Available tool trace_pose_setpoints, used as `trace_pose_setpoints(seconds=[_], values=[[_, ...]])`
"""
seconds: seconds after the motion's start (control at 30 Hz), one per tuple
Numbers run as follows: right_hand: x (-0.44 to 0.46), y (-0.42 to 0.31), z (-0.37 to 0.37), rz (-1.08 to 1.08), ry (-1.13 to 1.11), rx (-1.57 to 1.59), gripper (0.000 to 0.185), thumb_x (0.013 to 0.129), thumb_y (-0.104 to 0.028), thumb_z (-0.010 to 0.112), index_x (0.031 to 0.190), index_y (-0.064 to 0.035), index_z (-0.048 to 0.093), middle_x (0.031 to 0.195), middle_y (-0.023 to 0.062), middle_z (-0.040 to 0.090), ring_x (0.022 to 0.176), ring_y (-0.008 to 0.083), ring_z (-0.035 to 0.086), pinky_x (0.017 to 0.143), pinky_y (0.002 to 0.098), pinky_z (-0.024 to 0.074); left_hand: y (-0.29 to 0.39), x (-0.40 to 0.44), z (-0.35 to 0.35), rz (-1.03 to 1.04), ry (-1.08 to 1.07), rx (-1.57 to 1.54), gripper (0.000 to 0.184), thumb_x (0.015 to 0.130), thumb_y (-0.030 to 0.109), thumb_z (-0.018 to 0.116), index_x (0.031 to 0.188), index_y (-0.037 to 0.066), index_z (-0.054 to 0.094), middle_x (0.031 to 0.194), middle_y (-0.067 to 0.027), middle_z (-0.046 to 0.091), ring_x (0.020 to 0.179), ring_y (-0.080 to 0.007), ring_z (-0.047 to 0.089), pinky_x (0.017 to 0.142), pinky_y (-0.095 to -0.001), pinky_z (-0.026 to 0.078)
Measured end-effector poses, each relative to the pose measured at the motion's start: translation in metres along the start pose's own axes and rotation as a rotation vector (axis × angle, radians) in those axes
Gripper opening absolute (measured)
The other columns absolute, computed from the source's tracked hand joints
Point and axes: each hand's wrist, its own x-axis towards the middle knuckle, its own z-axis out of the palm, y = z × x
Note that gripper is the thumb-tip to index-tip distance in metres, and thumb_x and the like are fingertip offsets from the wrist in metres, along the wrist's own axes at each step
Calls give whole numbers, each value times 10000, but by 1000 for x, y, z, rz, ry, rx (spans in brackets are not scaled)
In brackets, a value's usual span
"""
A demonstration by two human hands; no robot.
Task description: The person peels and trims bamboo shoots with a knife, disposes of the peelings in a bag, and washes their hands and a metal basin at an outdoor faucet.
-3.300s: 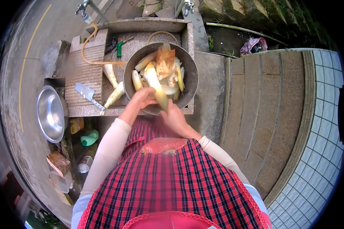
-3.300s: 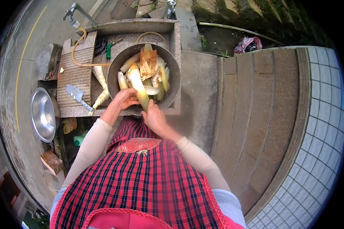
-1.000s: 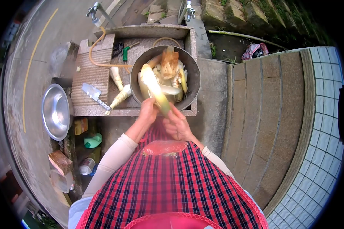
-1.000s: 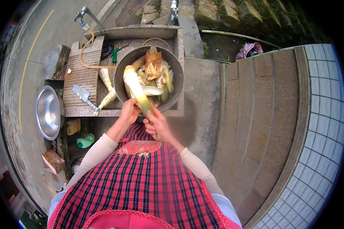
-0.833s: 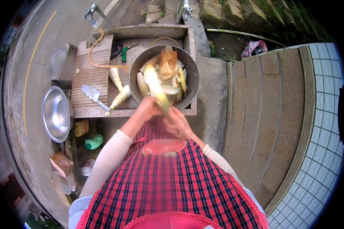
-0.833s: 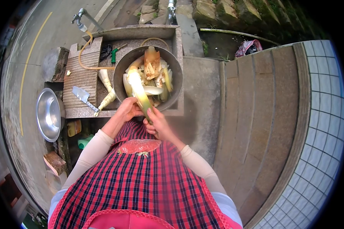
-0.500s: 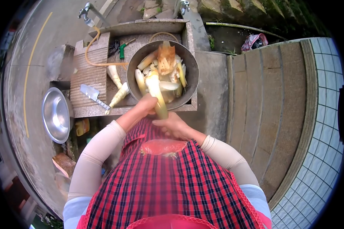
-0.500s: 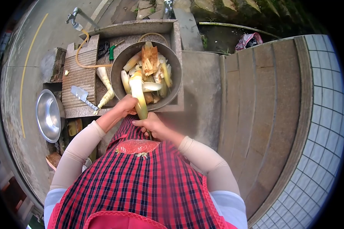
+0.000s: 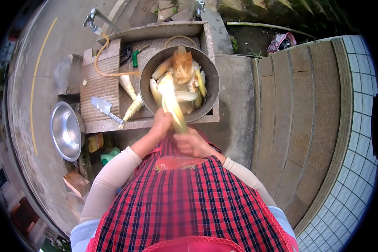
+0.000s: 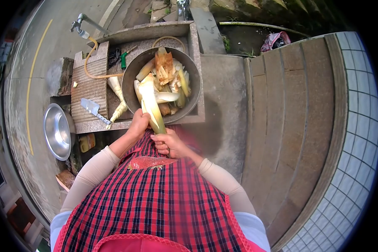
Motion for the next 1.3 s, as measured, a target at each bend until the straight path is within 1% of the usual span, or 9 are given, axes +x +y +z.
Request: trace_pose_setpoints(seconds=[0.07, 0.1, 0.17, 0.37, 0.6, 0.8, 1.0, 1.2, 1.3], values=[[9, 7, -19, 74, -311, 356, 207, 882, -104, 546, 732, -104, 403, 537, -52, 356, 386, 49, 305, 342, 215, 253, -21, 1, -4, -7, 4, -234, 287, 814, -11, 365, 1034, -47, 546, 894, -110, 621, 724, -194, 615, 629, -311, 512], [16, 8, -28, 108, -472, 531, 220, 896, -118, 529, 719, -105, 399, 529, -53, 354, 382, 51, 305, 343, 215, 260, -34, -3, 1, -66, 49, -436, 315, 816, -29, 361, 1073, -48, 541, 977, -119, 619, 895, -222, 626, 796, -345, 517], [13, -3, -23, 83, -384, 375, 247, 937, -148, 457, 702, -107, 393, 520, -52, 349, 378, 49, 303, 343, 209, 271, -26, -8, 9, -22, 83, -424, 321, 811, -35, 346, 1068, -45, 539, 1001, -130, 609, 923, -227, 617, 821, -348, 508], [10, -19, -27, 79, -346, 416, 107, 966, -178, 437, 936, -78, 411, 599, -43, 382, 409, 17, 308, 349, 180, 269, 13, 5, -8, -53, -41, -107, 336, 810, -13, 327, 1079, -44, 525, 1028, -160, 599, 895, -267, 616, 737, -382, 526], [17, -16, -36, 22, -480, 390, 269, 968, -334, 426, 937, -67, 433, 601, -46, 356, 413, 4, 294, 354, 162, 257, 22, -9, 11, -215, -39, -703, 277, 819, 1, 402, 1052, -90, 521, 891, -174, 630, 749, -292, 629, 667, -413, 532], [14, -11, -31, 10, -739, 483, 413, 927, -474, 399, 982, -67, 433, 586, -56, 338, 391, -2, 280, 347, 152, 258, 36, -14, 9, -167, -188, -599, 281, 796, -14, 423, 1040, -122, 512, 870, -222, 622, 651, -336, 632, 619, -415, 547], [13, -8, -32, -40, -946, 523, 403, 927, -471, 404, 1018, -78, 411, 568, -66, 335, 365, 0, 261, 334, 152, 255, 31, -6, 14, -166, -185, -555, 263, 806, -11, 419, 1015, -126, 530, 851, -228, 628, 638, -353, 636, 587, -402, 553], [11, -10, -35, -6, -883, 562, 341, 947, -416, 418, 1007, -81, 419, 565, -55, 345, 362, 8, 263, 324, 162, 249, 37, -8, 8, -163, -355, -585, 258, 836, 29, 437, 1031, -109, 535, 895, -214, 642, 688, -330, 649, 667, -391, 549], [5, -16, -38, -6, -648, 417, 265, 958, -340, 448, 983, -77, 433, 569, -40, 353, 367, 15, 276, 320, 171, 244, 41, 0, -7, -68, -307, -351, 320, 846, 89, 475, 1107, -94, 505, 971, -166, 636, 818, -281, 644, 751, -365, 525]])
